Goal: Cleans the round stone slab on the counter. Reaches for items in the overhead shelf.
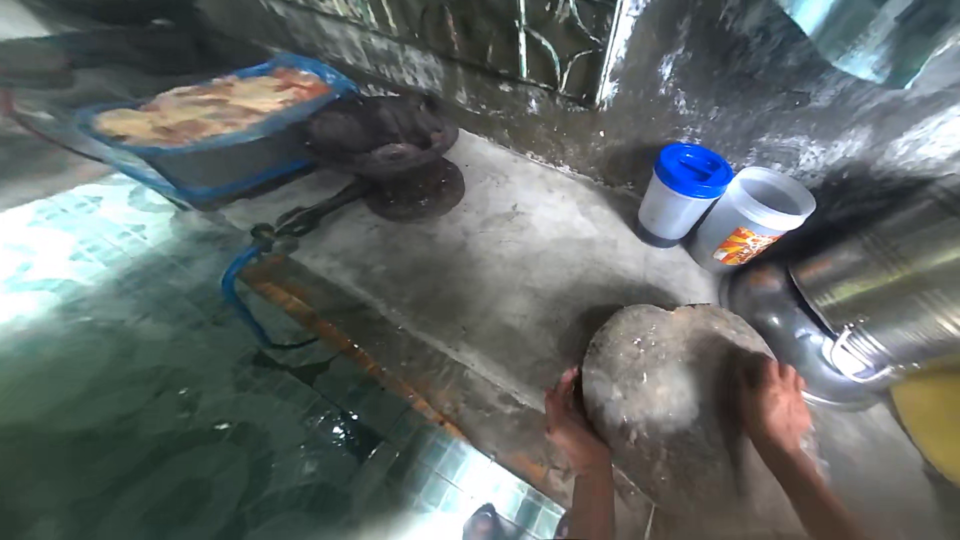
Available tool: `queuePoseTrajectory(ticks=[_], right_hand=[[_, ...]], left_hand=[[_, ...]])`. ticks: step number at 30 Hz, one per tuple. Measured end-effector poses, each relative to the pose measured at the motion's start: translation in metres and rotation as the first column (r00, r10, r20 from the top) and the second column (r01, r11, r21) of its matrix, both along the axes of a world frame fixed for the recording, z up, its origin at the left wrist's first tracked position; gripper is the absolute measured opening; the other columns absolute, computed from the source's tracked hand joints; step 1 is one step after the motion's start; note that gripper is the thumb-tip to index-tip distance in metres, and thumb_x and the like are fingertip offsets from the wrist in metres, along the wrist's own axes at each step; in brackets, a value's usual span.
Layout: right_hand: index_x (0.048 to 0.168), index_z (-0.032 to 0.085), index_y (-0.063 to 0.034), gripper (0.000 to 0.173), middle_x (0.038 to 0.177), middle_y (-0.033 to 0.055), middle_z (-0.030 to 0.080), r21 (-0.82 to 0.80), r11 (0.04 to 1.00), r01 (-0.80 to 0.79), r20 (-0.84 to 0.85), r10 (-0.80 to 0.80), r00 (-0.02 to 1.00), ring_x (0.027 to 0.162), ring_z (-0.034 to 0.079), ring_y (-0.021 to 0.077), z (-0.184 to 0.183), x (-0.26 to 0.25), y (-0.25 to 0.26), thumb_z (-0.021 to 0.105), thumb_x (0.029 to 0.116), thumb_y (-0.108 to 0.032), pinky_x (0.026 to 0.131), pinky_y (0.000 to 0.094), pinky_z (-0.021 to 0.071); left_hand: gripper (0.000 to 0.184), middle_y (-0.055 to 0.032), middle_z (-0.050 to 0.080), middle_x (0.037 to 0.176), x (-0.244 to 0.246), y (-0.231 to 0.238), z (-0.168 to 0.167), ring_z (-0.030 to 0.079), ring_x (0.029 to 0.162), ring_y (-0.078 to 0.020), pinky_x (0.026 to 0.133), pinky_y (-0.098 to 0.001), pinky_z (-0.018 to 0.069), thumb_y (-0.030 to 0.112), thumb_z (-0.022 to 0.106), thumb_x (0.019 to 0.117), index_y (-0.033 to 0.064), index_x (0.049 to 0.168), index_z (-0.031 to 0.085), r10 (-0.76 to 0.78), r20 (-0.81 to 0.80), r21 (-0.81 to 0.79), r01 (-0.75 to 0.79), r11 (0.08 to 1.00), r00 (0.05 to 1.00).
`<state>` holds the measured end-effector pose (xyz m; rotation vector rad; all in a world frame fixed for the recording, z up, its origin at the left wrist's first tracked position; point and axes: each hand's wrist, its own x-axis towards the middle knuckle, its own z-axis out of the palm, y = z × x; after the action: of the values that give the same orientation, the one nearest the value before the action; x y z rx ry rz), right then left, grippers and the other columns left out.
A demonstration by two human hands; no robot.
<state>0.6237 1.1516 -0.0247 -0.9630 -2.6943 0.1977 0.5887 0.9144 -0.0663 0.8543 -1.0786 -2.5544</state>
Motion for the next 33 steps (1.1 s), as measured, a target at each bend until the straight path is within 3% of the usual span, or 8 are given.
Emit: queuePoseTrajectory(ticks=[3,5,9,13,16,21,29,33], right_hand=[[0.129,0.065,-0.0048,0.044,0.131,0.0265,0.062,0.05,0.998,0.047,0.071,-0.051,0.996,0.122,0.061,0.0472,-0.005,-0.002,-0.038,0.057,0.0994,-0.035,0.092,0.0646,0.0529],[0.124,0.068,-0.0064,0.042,0.125,0.0222,0.066,0.01,1.0,-0.013,0.082,0.013,0.997,0.117,0.063,0.0438,-0.006,-0.009,-0.092,0.069,0.0896,-0.03,0.086,0.061,0.0552],[0.125,0.068,-0.0058,0.04,0.124,0.0205,0.066,-0.133,0.988,-0.078,0.047,0.085,0.995,0.116,0.064,0.0417,0.002,-0.019,-0.164,0.07,0.0904,-0.026,0.084,0.0589,0.0566],[0.129,0.067,-0.0081,0.038,0.124,0.0171,0.066,-0.248,0.939,-0.237,0.036,0.253,0.967,0.116,0.064,0.0382,0.016,-0.023,-0.213,0.065,0.0935,-0.021,0.084,0.0545,0.0572],[0.128,0.068,-0.0076,0.037,0.123,0.0188,0.066,-0.271,0.917,-0.292,-0.012,0.3,0.954,0.114,0.064,0.0399,0.032,-0.023,-0.204,0.063,0.0973,-0.028,0.086,0.0578,0.0564],[0.133,0.065,-0.0112,0.04,0.136,0.0212,0.062,-0.194,0.98,-0.035,0.083,0.052,0.995,0.127,0.058,0.0442,0.016,-0.068,-0.112,0.063,0.1,-0.035,0.094,0.067,0.0499],[0.119,0.075,-0.0081,0.032,0.116,0.0155,0.071,-0.178,0.847,-0.502,-0.053,0.501,0.864,0.108,0.067,0.0382,0.017,-0.035,-0.225,0.069,0.0923,-0.025,0.082,0.055,0.0574],[0.125,0.07,-0.0062,0.035,0.121,0.0203,0.068,-0.204,0.919,-0.337,-0.045,0.335,0.941,0.113,0.065,0.0412,0.033,-0.007,-0.179,0.067,0.096,-0.025,0.087,0.0603,0.056]], left_hand=[[0.061,-0.0176,0.071,0.117,-0.009,-0.002,-0.004,0.066,0.115,-0.024,0.102,-0.042,0.0518,0.028,0.017,0.1111,-0.0088,0.115,0.066,-0.07,-0.059,-0.041,0.068,0.997,0.996],[0.063,-0.0195,0.069,0.123,-0.005,-0.002,-0.011,0.064,0.12,-0.0257,0.105,-0.0421,0.0496,0.027,0.014,0.1096,-0.01,0.118,0.065,-0.123,-0.105,-0.095,0.113,0.989,0.987],[0.06,-0.0152,0.074,0.114,-0.003,-0.002,-0.014,0.068,0.112,-0.0211,0.1,-0.0377,0.0533,0.028,0.021,0.1093,-0.0065,0.111,0.07,-0.096,-0.125,-0.161,0.075,0.984,0.988],[0.054,-0.0073,0.074,0.099,0.001,-0.006,-0.004,0.069,0.093,-0.0113,0.087,-0.0309,0.0559,0.027,0.023,0.1109,-0.0055,0.109,0.066,-0.044,-0.069,0.089,0.051,0.995,0.997],[0.052,-0.0041,0.075,0.091,-0.003,-0.005,-0.002,0.071,0.087,-0.0128,0.08,-0.0317,0.0592,0.028,0.026,0.1109,0.0007,0.099,0.068,0.034,-0.033,0.232,-0.026,0.972,0.999],[0.051,-0.0126,0.073,0.108,-0.001,-0.004,0.002,0.068,0.106,-0.0222,0.094,-0.0413,0.0542,0.03,0.028,0.1112,-0.0021,0.108,0.067,0.046,0.06,0.273,-0.061,0.96,0.997],[0.049,0.0001,0.069,0.075,0.0,-0.011,0.0,0.068,0.068,-0.0084,0.063,-0.0255,0.0576,0.03,0.025,0.1121,0.0062,0.091,0.062,0.093,0.055,0.433,-0.107,0.895,0.994],[0.043,-0.0041,0.069,0.081,0.004,-0.015,0.013,0.069,0.074,-0.0154,0.066,-0.0339,0.0594,0.034,0.03,0.1108,0.0076,0.097,0.061,0.053,0.17,0.518,-0.135,0.844,0.984]])
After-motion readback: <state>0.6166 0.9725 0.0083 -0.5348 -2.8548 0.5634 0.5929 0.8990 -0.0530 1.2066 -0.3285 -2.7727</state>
